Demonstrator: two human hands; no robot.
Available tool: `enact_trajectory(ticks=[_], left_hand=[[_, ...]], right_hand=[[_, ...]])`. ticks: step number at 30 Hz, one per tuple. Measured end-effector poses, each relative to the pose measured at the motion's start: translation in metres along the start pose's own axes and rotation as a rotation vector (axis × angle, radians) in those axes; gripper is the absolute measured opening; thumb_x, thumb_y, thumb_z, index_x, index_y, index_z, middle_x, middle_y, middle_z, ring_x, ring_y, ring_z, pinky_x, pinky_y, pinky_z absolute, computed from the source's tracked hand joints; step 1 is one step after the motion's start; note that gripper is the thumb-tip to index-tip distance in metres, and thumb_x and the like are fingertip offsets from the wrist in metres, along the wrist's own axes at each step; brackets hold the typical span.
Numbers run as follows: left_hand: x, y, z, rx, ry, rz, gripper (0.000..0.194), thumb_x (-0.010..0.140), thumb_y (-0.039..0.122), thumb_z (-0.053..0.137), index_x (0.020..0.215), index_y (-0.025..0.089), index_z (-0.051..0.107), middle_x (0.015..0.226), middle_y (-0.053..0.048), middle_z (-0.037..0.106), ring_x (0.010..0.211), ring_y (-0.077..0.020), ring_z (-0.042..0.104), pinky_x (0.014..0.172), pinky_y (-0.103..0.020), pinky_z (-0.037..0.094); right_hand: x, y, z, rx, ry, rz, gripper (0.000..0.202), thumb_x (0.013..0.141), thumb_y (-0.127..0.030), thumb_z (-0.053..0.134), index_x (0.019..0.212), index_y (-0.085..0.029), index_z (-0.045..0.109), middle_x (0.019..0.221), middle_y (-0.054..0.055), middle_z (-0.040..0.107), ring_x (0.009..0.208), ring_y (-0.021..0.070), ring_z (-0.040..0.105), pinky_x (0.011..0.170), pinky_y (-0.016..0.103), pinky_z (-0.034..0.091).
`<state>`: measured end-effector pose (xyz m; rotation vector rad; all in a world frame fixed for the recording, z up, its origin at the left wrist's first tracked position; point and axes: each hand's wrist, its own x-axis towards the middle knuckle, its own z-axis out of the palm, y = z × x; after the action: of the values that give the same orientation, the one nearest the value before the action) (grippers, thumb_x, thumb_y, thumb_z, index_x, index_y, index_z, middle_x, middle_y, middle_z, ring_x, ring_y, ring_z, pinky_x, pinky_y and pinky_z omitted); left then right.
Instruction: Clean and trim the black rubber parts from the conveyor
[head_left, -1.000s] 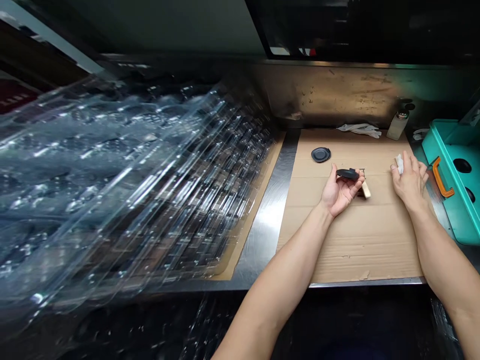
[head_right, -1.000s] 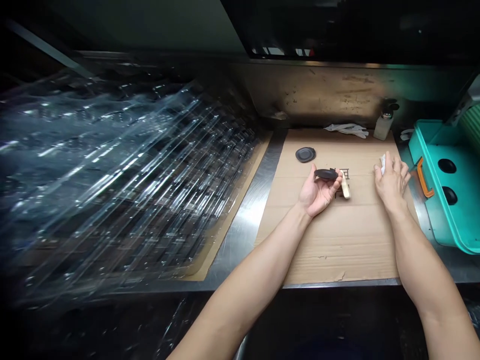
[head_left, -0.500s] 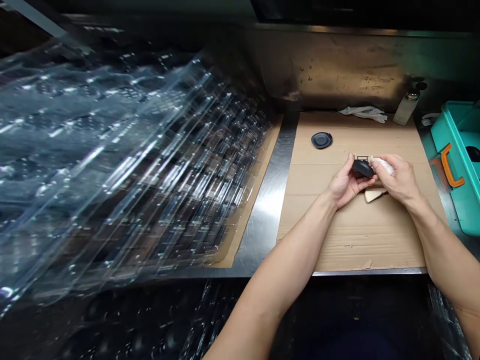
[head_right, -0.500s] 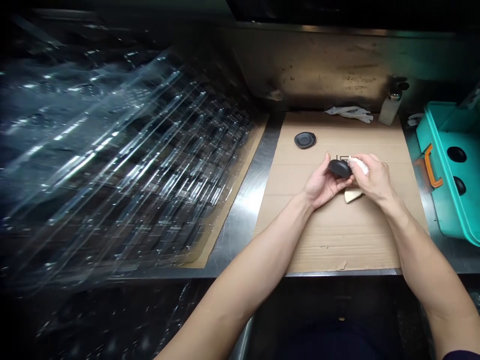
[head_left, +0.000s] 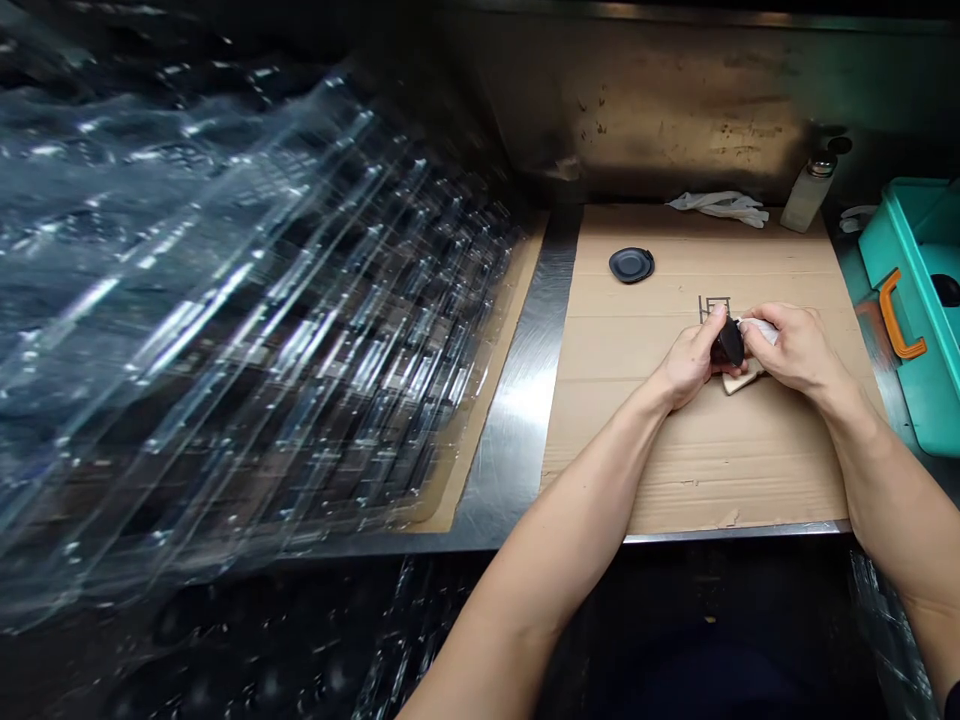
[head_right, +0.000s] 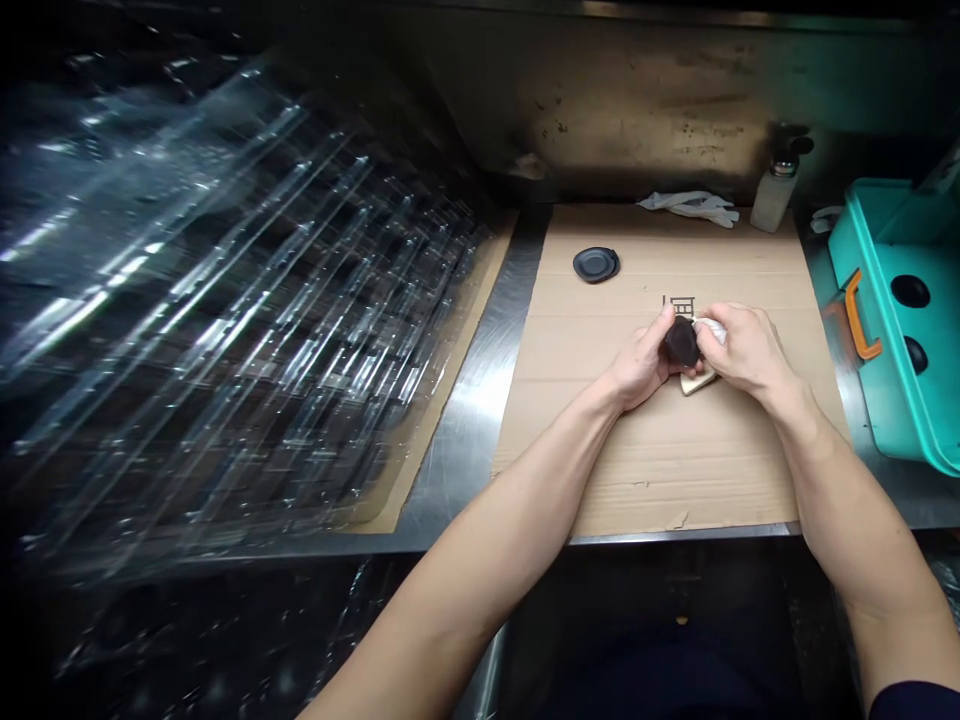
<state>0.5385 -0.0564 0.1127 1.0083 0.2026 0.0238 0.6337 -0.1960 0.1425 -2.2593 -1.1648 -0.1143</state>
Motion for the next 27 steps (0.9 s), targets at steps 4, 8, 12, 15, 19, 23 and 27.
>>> enact_trajectory(ticks=[4, 8, 12, 15, 19, 23, 27], left_hand=[[0.0020, -0.0023, -0.0011, 0.048, 0.038, 0.021, 0.063, 0.092, 0.074, 0.051, 0.078, 0.015, 0.066, 0.066, -0.004, 0.067, 0.057, -0.0127, 0.063, 0.056, -0.024, 0.049], [0.0028, -0.0042, -0.0020, 0.102, 0.032, 0.047, 0.062, 0.090, 0.074, 0.057, 0.075, 0.014, 0.064, 0.063, -0.004, 0.065, 0.057, -0.0126, 0.063, 0.058, -0.025, 0.051], [0.0021, -0.0038, -0.0006, 0.100, 0.036, 0.063, 0.062, 0.088, 0.074, 0.059, 0.073, 0.014, 0.063, 0.063, -0.003, 0.065, 0.056, -0.0124, 0.063, 0.060, -0.025, 0.053], [0.0014, -0.0020, 0.0013, 0.087, 0.046, 0.041, 0.060, 0.088, 0.073, 0.060, 0.074, 0.015, 0.063, 0.063, -0.003, 0.065, 0.057, -0.0127, 0.064, 0.061, -0.026, 0.053], [0.0010, -0.0003, 0.0025, 0.040, 0.061, 0.008, 0.054, 0.090, 0.067, 0.063, 0.075, 0.015, 0.065, 0.063, -0.003, 0.067, 0.057, -0.0136, 0.065, 0.061, -0.027, 0.052], [0.0013, -0.0014, 0.0011, -0.010, 0.075, -0.017, 0.051, 0.090, 0.064, 0.065, 0.076, 0.015, 0.067, 0.063, -0.003, 0.068, 0.057, -0.0130, 0.065, 0.061, -0.026, 0.053], [0.0021, -0.0027, -0.0003, -0.028, 0.066, -0.019, 0.051, 0.089, 0.063, 0.068, 0.076, 0.014, 0.067, 0.061, -0.002, 0.066, 0.057, -0.0126, 0.066, 0.063, -0.025, 0.054]], right_hand=[[0.0006, 0.0029, 0.0035, 0.066, 0.035, 0.007, 0.023, 0.089, -0.036, 0.055, 0.089, -0.020, 0.072, 0.077, 0.005, 0.072, 0.070, 0.0192, 0.062, 0.068, 0.031, 0.044], [0.0014, 0.0048, 0.0069, 0.026, 0.039, -0.015, 0.024, 0.089, -0.036, 0.055, 0.090, -0.019, 0.072, 0.080, 0.006, 0.073, 0.070, 0.0196, 0.063, 0.068, 0.031, 0.044], [0.0013, 0.0027, 0.0045, -0.073, -0.021, -0.008, 0.022, 0.087, -0.033, 0.055, 0.089, -0.020, 0.072, 0.085, 0.007, 0.074, 0.076, 0.0221, 0.065, 0.071, 0.033, 0.045], [0.0012, 0.0009, 0.0034, -0.096, -0.026, -0.024, 0.023, 0.088, -0.033, 0.053, 0.090, -0.021, 0.072, 0.089, 0.008, 0.074, 0.080, 0.0230, 0.065, 0.075, 0.034, 0.046], [0.0017, 0.0011, 0.0050, -0.095, -0.008, -0.073, 0.025, 0.092, -0.033, 0.050, 0.094, -0.022, 0.072, 0.093, 0.009, 0.073, 0.086, 0.0240, 0.065, 0.079, 0.035, 0.048], [0.0010, 0.0036, 0.0066, -0.131, -0.044, -0.077, 0.022, 0.091, -0.029, 0.051, 0.095, -0.022, 0.072, 0.092, 0.009, 0.073, 0.085, 0.0243, 0.064, 0.079, 0.036, 0.047], [0.0020, 0.0040, 0.0059, -0.140, -0.046, -0.099, 0.024, 0.092, -0.029, 0.050, 0.093, -0.020, 0.072, 0.091, 0.010, 0.072, 0.084, 0.0242, 0.064, 0.079, 0.036, 0.047]])
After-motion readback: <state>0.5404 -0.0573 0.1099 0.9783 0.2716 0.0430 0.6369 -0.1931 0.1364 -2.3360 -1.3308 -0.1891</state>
